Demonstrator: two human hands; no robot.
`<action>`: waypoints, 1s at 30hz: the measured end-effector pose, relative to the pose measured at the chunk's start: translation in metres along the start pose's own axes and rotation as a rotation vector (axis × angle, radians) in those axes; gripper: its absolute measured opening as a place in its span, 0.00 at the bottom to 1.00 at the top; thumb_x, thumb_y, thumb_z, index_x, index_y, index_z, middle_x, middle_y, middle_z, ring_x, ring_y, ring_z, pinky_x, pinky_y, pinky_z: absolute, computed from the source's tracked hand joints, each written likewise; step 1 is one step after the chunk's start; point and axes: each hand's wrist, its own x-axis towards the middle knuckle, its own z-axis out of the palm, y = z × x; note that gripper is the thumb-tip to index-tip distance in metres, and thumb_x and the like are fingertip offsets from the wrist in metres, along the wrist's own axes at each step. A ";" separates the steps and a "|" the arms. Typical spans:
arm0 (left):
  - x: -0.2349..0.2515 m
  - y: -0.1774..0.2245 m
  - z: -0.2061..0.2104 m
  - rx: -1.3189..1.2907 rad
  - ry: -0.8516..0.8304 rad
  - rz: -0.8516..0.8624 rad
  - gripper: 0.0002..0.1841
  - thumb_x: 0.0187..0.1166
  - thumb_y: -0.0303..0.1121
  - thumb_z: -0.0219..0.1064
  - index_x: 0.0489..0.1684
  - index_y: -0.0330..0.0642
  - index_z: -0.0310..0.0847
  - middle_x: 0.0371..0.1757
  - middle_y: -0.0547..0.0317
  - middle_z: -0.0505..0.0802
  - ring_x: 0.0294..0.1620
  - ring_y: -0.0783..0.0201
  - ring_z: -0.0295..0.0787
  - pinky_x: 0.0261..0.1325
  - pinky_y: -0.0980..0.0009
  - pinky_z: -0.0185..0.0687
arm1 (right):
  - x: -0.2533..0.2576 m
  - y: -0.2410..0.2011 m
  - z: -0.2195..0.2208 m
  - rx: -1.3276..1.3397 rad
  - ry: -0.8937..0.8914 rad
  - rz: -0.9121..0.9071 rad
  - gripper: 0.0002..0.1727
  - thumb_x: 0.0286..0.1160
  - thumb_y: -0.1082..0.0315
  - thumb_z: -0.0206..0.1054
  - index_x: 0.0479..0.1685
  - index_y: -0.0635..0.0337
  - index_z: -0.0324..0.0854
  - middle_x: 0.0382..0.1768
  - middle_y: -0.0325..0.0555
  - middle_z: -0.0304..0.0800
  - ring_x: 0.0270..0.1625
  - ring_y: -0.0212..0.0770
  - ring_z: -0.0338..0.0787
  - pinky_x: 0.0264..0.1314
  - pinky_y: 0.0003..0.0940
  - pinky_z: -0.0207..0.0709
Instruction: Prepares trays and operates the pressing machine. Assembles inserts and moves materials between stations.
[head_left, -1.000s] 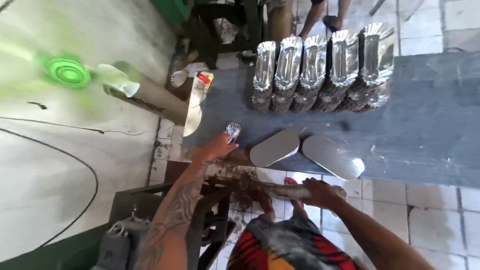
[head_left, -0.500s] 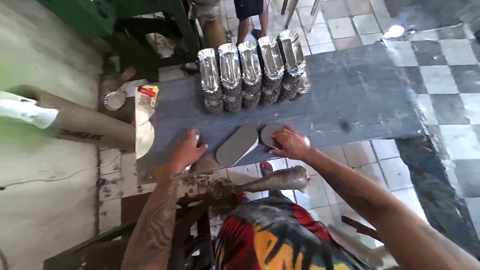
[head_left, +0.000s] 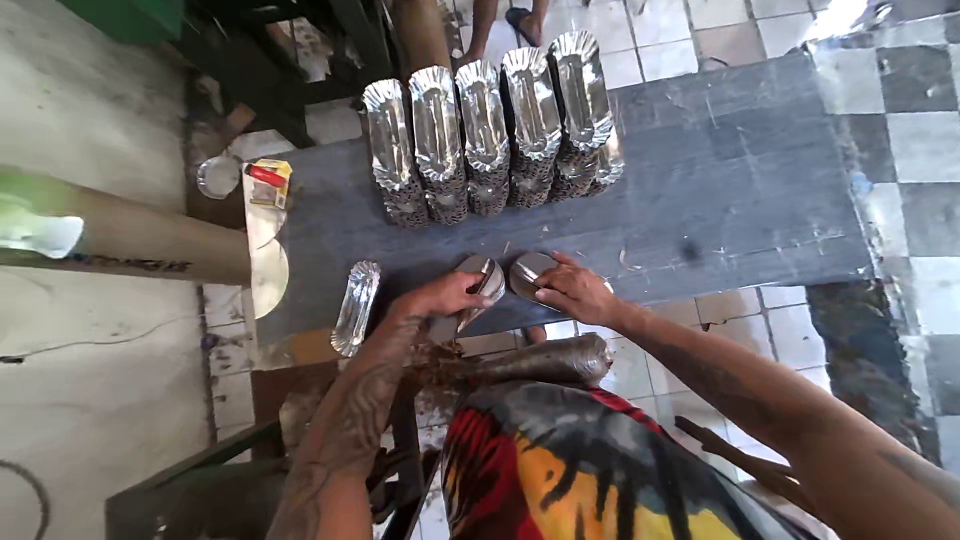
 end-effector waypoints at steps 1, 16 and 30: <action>0.001 0.000 -0.001 -0.011 -0.007 -0.004 0.19 0.83 0.35 0.70 0.67 0.36 0.82 0.51 0.48 0.93 0.47 0.60 0.91 0.58 0.57 0.86 | -0.001 0.002 0.004 -0.014 0.044 -0.030 0.21 0.88 0.54 0.58 0.48 0.59 0.92 0.49 0.44 0.96 0.60 0.41 0.92 0.92 0.53 0.56; -0.139 0.041 0.102 -0.894 0.806 0.111 0.15 0.73 0.27 0.52 0.53 0.48 0.80 0.42 0.65 0.93 0.39 0.70 0.92 0.40 0.65 0.91 | 0.010 -0.186 0.040 1.064 0.322 0.404 0.19 0.85 0.69 0.46 0.67 0.55 0.78 0.41 0.40 0.93 0.37 0.34 0.92 0.40 0.37 0.90; -0.079 -0.069 0.221 -0.848 0.551 -0.101 0.17 0.88 0.25 0.53 0.69 0.29 0.77 0.62 0.46 0.88 0.62 0.63 0.84 0.71 0.66 0.77 | -0.066 -0.121 0.083 0.348 -0.504 0.197 0.21 0.81 0.75 0.57 0.69 0.73 0.80 0.67 0.64 0.86 0.72 0.53 0.85 0.79 0.47 0.75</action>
